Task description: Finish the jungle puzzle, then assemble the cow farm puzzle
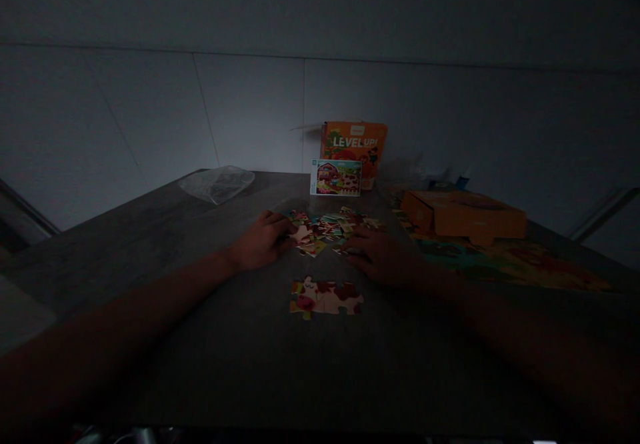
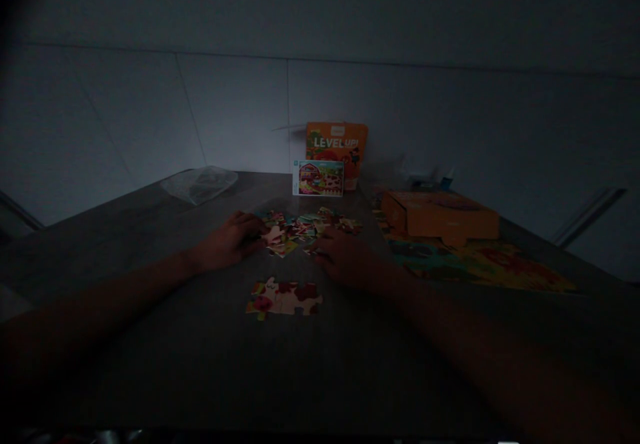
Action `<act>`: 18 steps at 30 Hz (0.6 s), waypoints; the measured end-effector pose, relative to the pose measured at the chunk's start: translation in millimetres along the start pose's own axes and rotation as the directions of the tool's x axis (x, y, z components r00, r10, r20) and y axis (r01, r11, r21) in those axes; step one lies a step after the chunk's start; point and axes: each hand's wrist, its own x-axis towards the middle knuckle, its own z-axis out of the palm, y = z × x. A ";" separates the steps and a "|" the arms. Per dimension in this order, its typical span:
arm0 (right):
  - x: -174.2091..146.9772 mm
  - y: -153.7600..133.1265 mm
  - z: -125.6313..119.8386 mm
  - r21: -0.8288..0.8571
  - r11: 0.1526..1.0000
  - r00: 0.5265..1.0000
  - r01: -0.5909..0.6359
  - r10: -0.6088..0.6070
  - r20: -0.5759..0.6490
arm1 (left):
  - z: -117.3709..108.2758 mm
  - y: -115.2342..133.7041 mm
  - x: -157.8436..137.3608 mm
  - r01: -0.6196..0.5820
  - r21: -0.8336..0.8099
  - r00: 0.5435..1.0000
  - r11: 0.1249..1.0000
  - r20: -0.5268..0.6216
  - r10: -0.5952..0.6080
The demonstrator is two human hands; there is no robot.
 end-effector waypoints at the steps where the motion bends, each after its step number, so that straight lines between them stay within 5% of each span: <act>1: 0.0 0.1 0.3 -0.004 1.000 1.000 -0.004 0.004 -0.002 | 0.0 0.1 0.0 0.010 -0.001 1.000 1.000 0.000 -0.010; 5: 0.0 1.1 2.7 -0.016 1.000 1.000 -0.014 0.014 0.001 | -1.6 3.2 -0.3 0.073 0.010 0.997 0.997 0.007 -0.073; 9: 0.7 -0.7 6.5 0.030 0.998 0.986 0.057 -0.052 -0.158 | -5.2 12.5 -1.5 0.078 0.010 0.996 0.997 -0.031 -0.078; 13: -0.1 -10.1 8.1 0.092 0.976 0.950 0.196 -0.166 -0.265 | -10.3 28.9 -3.5 -0.126 -0.007 0.984 0.992 -0.124 0.125; 18: -4.0 -20.1 8.3 0.103 0.944 0.911 0.314 -0.269 -0.313 | -17.2 50.6 -4.1 -0.367 -0.004 0.915 0.930 -0.185 0.360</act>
